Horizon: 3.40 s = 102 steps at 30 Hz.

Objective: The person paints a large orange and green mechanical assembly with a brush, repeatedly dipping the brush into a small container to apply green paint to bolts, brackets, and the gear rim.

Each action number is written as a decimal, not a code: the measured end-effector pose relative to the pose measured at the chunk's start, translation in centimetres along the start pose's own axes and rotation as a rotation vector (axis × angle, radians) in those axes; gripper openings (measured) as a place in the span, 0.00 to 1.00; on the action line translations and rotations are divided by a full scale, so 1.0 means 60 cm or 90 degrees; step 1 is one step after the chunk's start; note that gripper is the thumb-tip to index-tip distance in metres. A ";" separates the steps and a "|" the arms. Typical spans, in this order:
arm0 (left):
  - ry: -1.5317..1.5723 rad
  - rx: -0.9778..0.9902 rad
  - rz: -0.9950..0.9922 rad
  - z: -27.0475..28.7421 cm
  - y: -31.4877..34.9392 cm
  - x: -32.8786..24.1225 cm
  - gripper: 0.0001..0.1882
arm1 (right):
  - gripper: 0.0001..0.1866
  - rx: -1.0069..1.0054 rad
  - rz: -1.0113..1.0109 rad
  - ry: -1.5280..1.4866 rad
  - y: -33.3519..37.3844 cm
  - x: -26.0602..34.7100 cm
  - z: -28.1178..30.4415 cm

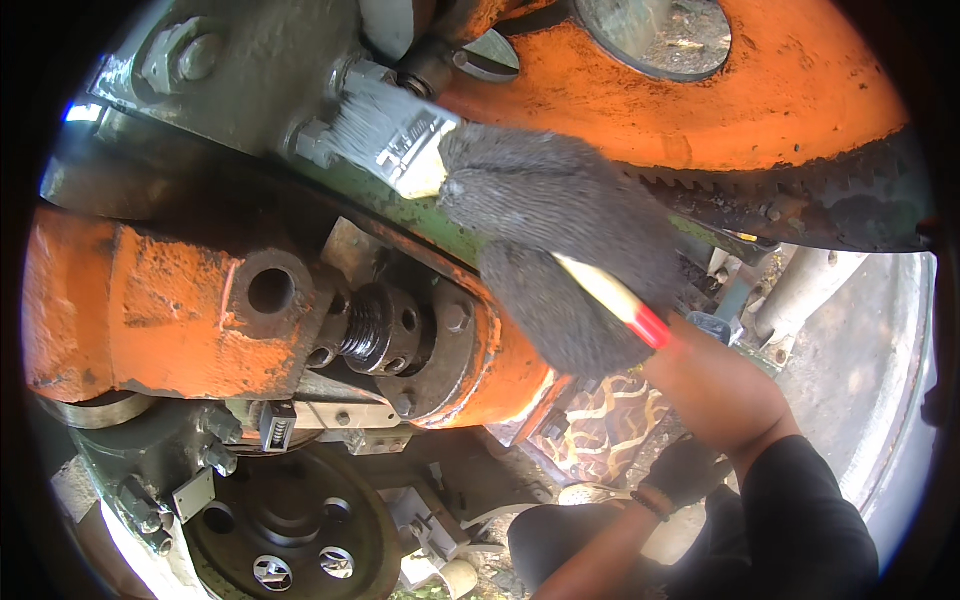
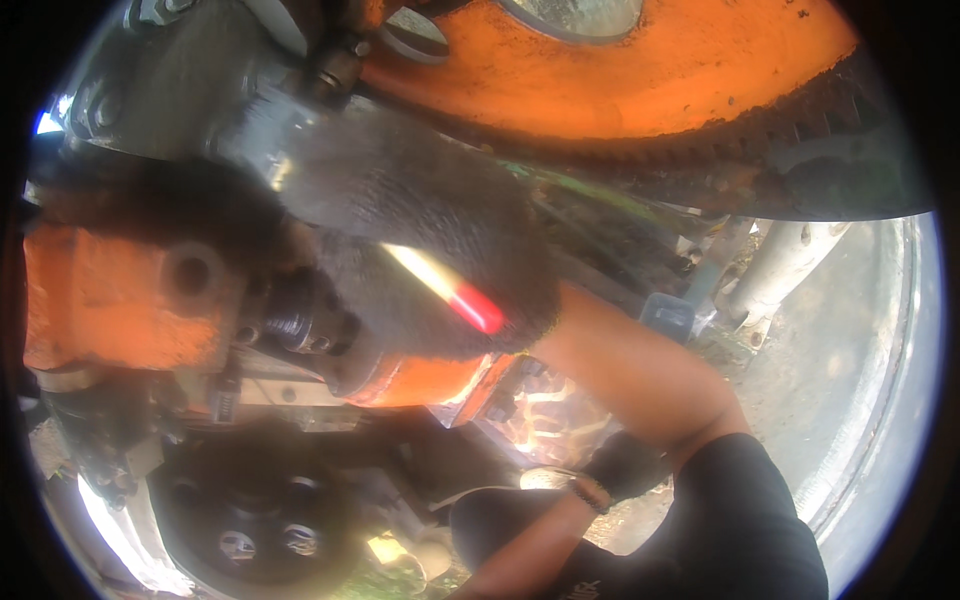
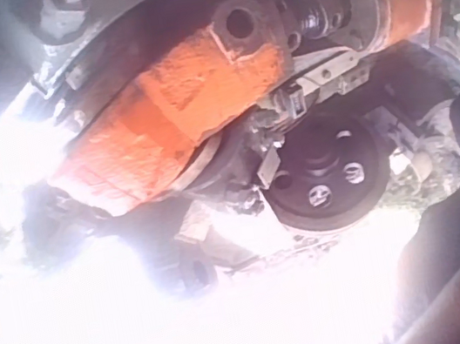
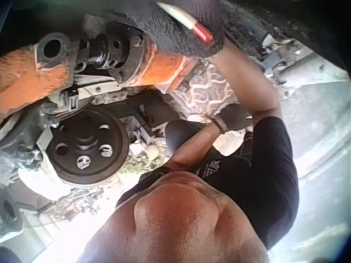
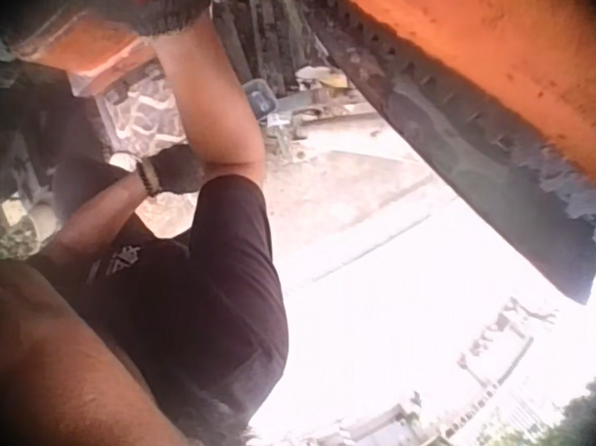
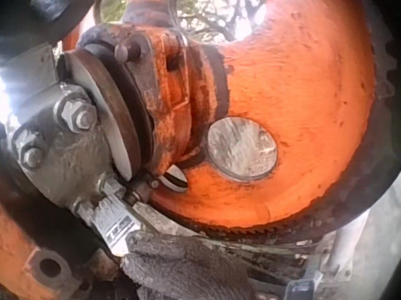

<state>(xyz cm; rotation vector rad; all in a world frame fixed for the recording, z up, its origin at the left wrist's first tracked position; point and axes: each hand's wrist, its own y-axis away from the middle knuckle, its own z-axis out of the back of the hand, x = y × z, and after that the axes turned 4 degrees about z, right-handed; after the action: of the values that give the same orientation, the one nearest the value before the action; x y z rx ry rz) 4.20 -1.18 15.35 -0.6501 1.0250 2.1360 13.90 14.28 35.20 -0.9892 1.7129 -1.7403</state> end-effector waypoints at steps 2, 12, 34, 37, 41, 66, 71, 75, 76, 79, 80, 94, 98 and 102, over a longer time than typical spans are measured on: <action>-0.007 0.001 -0.009 0.004 -0.002 0.000 0.22 | 0.29 -0.002 0.023 -0.026 0.019 -0.025 -0.018; -0.121 0.017 -0.030 -0.024 -0.024 0.028 0.24 | 0.36 -0.183 0.153 -0.161 0.035 -0.069 -0.091; -0.008 0.066 -0.042 0.006 -0.014 0.020 0.20 | 0.21 0.206 0.038 0.014 0.016 0.001 0.003; -0.031 0.090 -0.034 -0.001 -0.021 0.030 0.21 | 0.21 0.214 0.137 0.071 0.030 -0.006 0.002; -0.023 0.077 -0.035 -0.008 -0.022 0.026 0.21 | 0.22 0.346 0.182 0.117 0.031 -0.025 0.006; -0.009 0.072 -0.027 0.004 -0.030 0.038 0.19 | 0.24 0.345 0.218 0.085 0.033 -0.047 0.006; -0.017 0.063 -0.033 0.011 -0.030 0.044 0.20 | 0.21 0.189 0.162 0.054 0.037 -0.029 0.002; -0.033 0.055 -0.015 0.009 -0.026 0.052 0.19 | 0.20 0.233 0.095 -0.019 0.071 -0.041 -0.006; -0.037 0.058 -0.007 0.011 -0.024 0.051 0.19 | 0.20 0.229 0.060 -0.068 0.080 -0.045 -0.013; -0.075 0.021 -0.012 -0.001 -0.015 0.070 0.19 | 0.20 0.085 -0.080 -0.283 0.097 -0.054 -0.050; -0.082 0.005 -0.016 -0.015 -0.012 0.082 0.19 | 0.19 -0.008 -0.113 -0.331 0.100 -0.049 -0.063; -0.149 -0.080 -0.089 -0.075 0.000 0.170 0.15 | 0.19 -0.432 -0.801 -0.846 0.070 -0.011 -0.075; -0.117 -0.080 -0.077 -0.073 0.001 0.161 0.15 | 0.21 -0.370 -0.684 -0.787 0.081 -0.013 -0.086; -0.096 -0.073 -0.069 -0.061 0.007 0.160 0.15 | 0.21 -0.327 -0.660 -0.723 0.063 -0.004 -0.109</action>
<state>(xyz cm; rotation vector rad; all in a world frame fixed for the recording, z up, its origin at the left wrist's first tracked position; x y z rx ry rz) -1.84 -0.96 6.99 -0.5755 0.7746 2.1244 8.39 18.22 31.78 -2.7131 0.8364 -0.6684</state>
